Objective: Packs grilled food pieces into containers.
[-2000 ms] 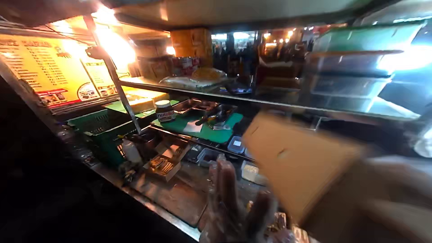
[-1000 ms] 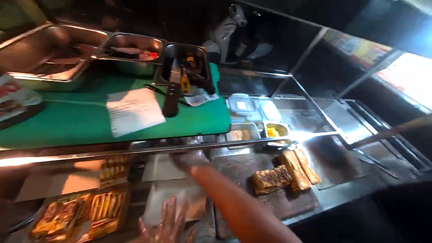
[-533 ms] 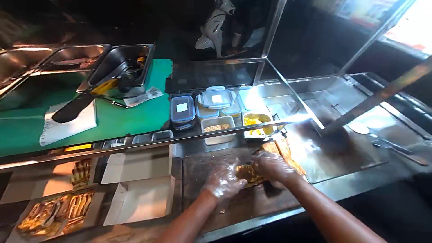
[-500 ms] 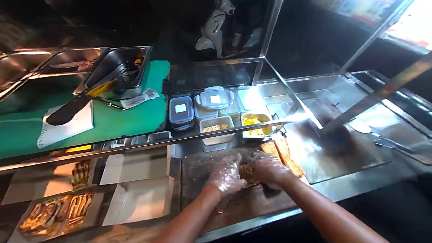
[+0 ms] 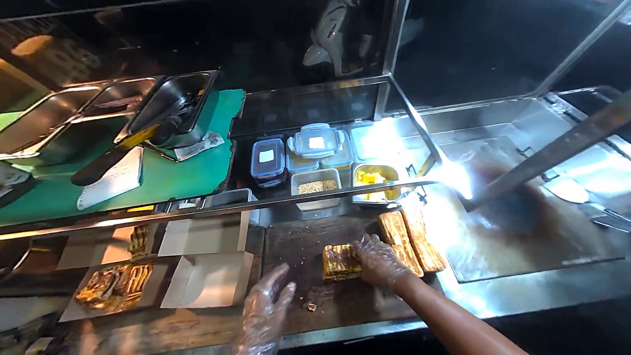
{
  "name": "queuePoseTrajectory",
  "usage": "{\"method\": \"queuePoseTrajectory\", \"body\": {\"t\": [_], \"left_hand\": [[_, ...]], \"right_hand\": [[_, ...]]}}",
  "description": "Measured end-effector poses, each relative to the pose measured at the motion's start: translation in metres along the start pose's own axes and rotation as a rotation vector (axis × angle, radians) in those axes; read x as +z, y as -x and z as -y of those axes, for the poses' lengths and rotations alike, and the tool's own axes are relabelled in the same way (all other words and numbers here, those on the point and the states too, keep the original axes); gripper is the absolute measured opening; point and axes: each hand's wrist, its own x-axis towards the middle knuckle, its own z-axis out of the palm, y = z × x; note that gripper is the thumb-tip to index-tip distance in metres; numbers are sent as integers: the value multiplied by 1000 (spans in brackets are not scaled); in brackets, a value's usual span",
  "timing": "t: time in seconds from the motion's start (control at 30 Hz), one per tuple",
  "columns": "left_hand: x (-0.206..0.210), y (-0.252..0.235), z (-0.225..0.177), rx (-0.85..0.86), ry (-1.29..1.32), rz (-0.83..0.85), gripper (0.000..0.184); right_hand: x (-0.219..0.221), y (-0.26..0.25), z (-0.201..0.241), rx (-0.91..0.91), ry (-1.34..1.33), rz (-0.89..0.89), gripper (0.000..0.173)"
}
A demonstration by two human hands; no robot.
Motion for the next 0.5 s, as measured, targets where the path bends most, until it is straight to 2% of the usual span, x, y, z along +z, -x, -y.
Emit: {"method": "queuePoseTrajectory", "body": {"t": [0.17, 0.23, 0.4, 0.5], "left_hand": [[-20, 50, 31, -141, 259, -50, 44], [-25, 56, 31, -185, 292, -64, 40], [-54, 64, 46, -127, 275, -110, 36], [-85, 59, 74, -116, 155, -246, 33]], "right_hand": [[4, 5, 5, 5, 29, 50, 79], [4, 3, 4, 7, 23, 30, 69], [-20, 22, 9, 80, -60, 15, 60], [-35, 28, 9, 58, -185, -53, 57]]}}
